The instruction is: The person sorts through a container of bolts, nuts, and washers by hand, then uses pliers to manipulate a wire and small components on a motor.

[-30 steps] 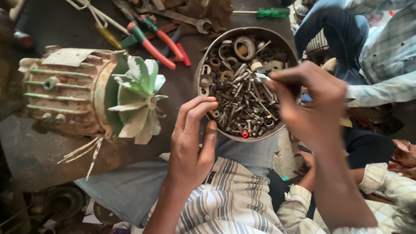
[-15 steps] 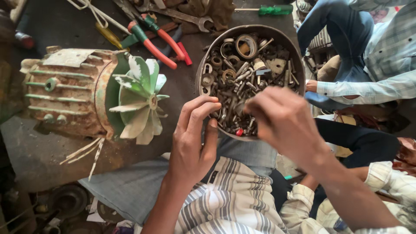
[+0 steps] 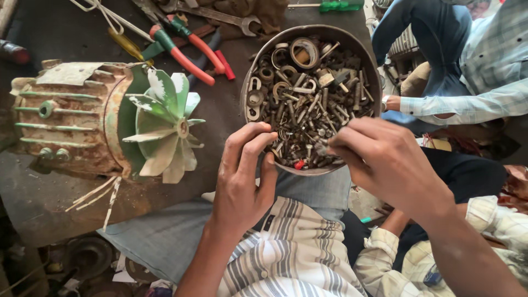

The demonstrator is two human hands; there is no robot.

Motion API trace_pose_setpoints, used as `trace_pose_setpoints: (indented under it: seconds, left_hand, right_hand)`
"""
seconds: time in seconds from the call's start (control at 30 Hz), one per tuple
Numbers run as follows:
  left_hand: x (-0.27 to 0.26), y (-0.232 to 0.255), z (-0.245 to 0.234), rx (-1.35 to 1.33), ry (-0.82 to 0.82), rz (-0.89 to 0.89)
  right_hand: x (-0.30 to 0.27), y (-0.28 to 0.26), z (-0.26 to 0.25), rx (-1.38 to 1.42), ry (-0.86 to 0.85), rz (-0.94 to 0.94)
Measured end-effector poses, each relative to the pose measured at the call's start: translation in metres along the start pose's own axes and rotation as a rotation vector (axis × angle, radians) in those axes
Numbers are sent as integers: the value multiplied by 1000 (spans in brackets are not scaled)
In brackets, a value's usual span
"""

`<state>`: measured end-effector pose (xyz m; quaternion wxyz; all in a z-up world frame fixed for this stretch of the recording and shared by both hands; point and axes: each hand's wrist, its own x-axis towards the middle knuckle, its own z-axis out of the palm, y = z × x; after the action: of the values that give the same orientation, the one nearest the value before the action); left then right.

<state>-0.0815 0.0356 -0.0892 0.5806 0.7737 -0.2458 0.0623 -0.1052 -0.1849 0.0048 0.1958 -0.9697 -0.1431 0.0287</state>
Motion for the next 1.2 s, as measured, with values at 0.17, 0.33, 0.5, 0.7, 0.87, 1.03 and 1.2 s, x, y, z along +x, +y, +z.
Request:
trace_pose_setpoints:
  seconds: [0.17, 0.33, 0.5, 0.7, 0.87, 1.03, 1.2]
  left_hand:
    - [0, 3, 0, 8, 17, -4]
    - [-3, 3, -2, 24, -7, 2]
    - [-5, -1, 3, 26, 17, -3]
    - [-6, -5, 5, 34, 17, 6]
    - [-5, -4, 3, 40, 11, 20]
    - [-6, -2, 6, 34, 29, 2]
    - [-9, -5, 7, 27, 26, 1]
  right_hand:
    - [22, 13, 15, -120, 103, -58]
    - [23, 8, 13, 43, 340, 49]
    - [-2, 0, -10, 169, 165, -6]
    - [5, 6, 13, 83, -72, -70]
    - [23, 14, 26, -26, 100, -143]
    - [23, 19, 26, -31, 297, -122]
    - [4, 23, -6, 116, 291, 23]
